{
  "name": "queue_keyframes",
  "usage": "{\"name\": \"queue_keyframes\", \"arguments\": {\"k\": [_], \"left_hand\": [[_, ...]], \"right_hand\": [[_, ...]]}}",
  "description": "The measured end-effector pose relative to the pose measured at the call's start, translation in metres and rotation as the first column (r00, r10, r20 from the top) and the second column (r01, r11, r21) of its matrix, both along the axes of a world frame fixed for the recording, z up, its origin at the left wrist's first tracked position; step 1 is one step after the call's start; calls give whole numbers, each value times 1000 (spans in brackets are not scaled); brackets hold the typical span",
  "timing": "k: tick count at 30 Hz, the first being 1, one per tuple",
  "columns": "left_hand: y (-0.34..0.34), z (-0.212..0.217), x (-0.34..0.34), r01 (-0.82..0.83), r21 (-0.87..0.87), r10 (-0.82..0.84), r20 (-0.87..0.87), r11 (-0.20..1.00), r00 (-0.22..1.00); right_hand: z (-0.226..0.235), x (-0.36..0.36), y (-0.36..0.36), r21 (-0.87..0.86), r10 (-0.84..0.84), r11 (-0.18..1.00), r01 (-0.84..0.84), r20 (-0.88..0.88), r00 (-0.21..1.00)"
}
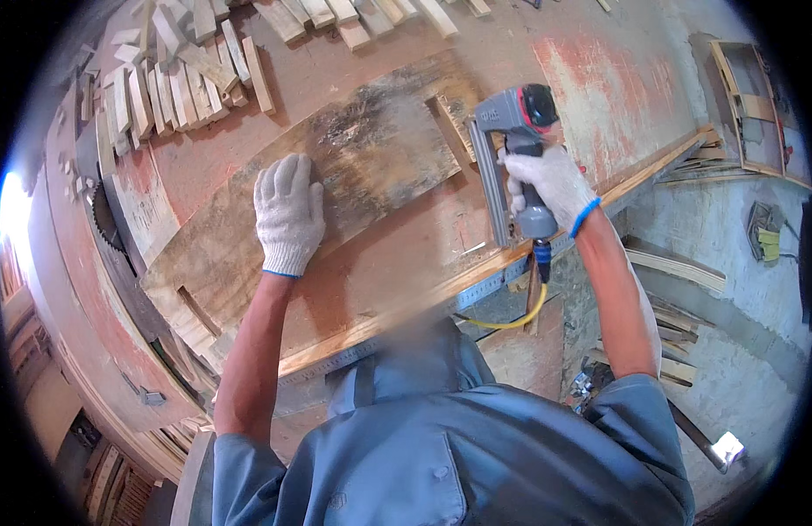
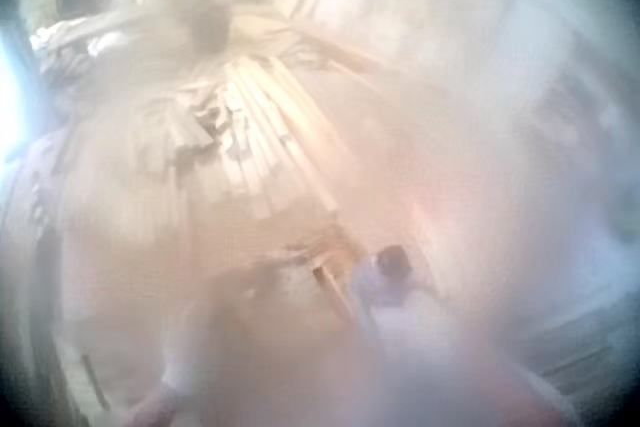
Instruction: The person assembles wooden pieces on a workbench. They use a nail gun to fasten small planks into a larger board and a hammer to tap joints into alignment.
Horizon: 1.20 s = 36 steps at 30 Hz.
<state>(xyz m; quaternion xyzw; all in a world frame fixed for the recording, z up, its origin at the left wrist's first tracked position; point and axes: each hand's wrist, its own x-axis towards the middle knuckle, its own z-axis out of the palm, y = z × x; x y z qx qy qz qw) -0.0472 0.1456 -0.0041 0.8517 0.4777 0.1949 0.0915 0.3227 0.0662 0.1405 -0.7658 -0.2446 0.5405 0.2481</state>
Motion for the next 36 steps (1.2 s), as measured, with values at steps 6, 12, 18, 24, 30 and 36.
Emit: {"name": "queue_keyframes", "arguments": {"k": [6,12,18,24,30,36], "left_hand": [[1,-2,0,-16,-13,16,10,1000,1000],[0,2,2,-13,-35,14,16,999,1000],[0,3,2,-11,-8,12,38,1000,999],[1,6,3,-22,2,22,51,1000,998],[0,5,2,-36,-29,38,54,999,998],[1,4,0,-55,-16,56,102,998,993]], "right_hand": [[0,-3,27,-66,26,997,-25,20,999],[-6,-12,48,25,-21,999,24,-86,996],[-3,-13,69,15,81,997,-82,43,996],[-7,-22,92,11,155,988,-156,70,985],[-8,-46,104,50,177,983,-176,-22,984],[-7,-78,122,-60,272,962,-268,80,959]]}}
